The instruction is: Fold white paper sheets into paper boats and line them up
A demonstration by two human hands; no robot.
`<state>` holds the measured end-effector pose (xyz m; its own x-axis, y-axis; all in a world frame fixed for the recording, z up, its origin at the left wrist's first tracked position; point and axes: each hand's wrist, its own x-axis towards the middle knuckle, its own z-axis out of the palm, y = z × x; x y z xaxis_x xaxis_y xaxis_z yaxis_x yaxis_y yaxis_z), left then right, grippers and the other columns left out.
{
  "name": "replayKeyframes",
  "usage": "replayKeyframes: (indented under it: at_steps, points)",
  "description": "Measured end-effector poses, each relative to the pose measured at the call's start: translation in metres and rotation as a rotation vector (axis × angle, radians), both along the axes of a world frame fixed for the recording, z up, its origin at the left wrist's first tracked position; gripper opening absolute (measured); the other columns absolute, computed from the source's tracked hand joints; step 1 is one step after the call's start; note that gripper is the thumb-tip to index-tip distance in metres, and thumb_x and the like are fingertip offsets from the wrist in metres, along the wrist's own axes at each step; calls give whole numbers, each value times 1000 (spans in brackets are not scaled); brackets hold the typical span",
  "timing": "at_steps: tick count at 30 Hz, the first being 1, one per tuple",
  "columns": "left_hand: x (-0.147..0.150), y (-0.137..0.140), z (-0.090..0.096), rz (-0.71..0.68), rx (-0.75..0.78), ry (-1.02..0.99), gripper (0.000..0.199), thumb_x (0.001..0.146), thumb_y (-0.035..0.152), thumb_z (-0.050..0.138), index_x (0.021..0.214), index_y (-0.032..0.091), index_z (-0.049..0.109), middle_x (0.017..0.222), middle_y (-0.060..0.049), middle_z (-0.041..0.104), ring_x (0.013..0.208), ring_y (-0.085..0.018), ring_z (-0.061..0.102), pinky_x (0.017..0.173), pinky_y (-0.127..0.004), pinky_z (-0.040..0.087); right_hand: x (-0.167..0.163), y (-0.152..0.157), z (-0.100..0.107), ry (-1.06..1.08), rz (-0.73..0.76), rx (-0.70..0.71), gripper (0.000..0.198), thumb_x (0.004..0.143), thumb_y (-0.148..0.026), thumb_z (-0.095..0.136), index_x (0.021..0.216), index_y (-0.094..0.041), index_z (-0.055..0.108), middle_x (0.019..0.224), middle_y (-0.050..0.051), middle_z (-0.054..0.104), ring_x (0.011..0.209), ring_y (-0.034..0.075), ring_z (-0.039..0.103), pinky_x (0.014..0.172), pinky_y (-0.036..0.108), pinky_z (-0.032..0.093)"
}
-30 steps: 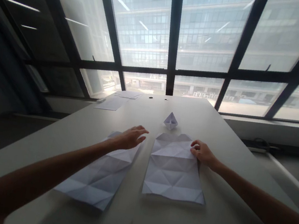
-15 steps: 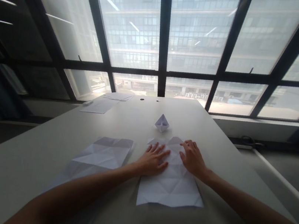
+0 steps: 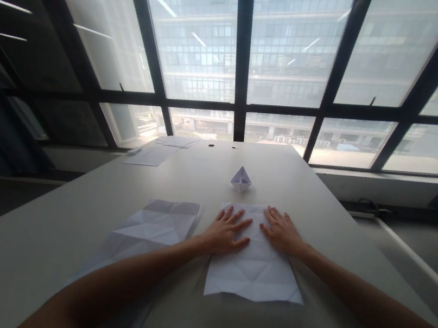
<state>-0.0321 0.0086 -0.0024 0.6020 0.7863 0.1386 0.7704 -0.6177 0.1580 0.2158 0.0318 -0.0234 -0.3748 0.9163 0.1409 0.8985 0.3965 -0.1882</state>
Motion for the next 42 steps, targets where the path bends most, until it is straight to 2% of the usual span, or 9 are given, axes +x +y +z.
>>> replayKeyframes:
  at_steps: [6, 10, 15, 20, 25, 30, 33, 42]
  points:
    - [-18, 12, -8, 71, 17, -44, 70, 90, 69, 43, 150, 33, 36, 160, -9, 24, 147, -37, 19, 116, -54, 23, 0, 0, 1, 11, -22, -6, 63, 98, -48, 33, 151, -13, 34, 158, 14, 30, 148, 27, 22, 118, 52, 15]
    - [-20, 14, -9, 90, 29, -56, 66, 93, 64, 43, 149, 28, 39, 159, -12, 28, 146, -36, 23, 116, -56, 22, 0, 0, 0, 32, -34, -5, 61, 98, -45, 35, 151, -14, 35, 158, 15, 31, 148, 26, 22, 118, 51, 14]
    - [-20, 4, 3, -77, 67, -93, 60, 97, 53, 45, 151, 27, 36, 156, -7, 36, 147, -27, 26, 121, -49, 16, 0, 0, -1, 46, -55, 1, 60, 98, -43, 37, 150, -13, 36, 157, 16, 32, 147, 26, 24, 118, 52, 15]
    - [-23, -1, 10, -163, -53, -13, 71, 91, 67, 45, 152, 34, 31, 161, -5, 23, 149, -31, 18, 120, -52, 15, -1, -2, 3, 79, -75, 59, 56, 98, -38, 38, 148, -13, 40, 158, 16, 30, 147, 27, 24, 118, 51, 16]
    - [-21, 2, 9, -182, -69, -8, 74, 90, 69, 45, 153, 35, 27, 162, -5, 18, 149, -32, 13, 120, -53, 12, -6, -12, 10, 166, 53, 216, 46, 97, -25, 38, 140, -15, 51, 155, 14, 36, 146, 23, 26, 119, 46, 16]
    - [-20, 3, 11, -168, -99, 36, 82, 88, 74, 42, 155, 34, 21, 162, -4, 14, 150, -31, 9, 121, -51, 8, -12, -18, 7, 144, 236, 83, 54, 97, -39, 44, 146, -16, 45, 155, 16, 36, 145, 28, 28, 117, 50, 22]
    - [-19, 2, 13, -157, -103, 57, 83, 87, 77, 39, 156, 33, 19, 162, -4, 12, 150, -31, 8, 121, -50, 7, -12, -17, 5, 110, 255, 51, 55, 98, -42, 42, 147, -18, 43, 156, 15, 35, 145, 28, 28, 118, 49, 22]
    - [-16, -2, 17, -141, -94, 81, 83, 88, 77, 36, 155, 32, 20, 162, -4, 14, 150, -30, 9, 121, -50, 8, -12, -18, 7, 104, 250, 77, 53, 98, -40, 44, 146, -19, 44, 154, 14, 38, 145, 27, 30, 117, 49, 24]
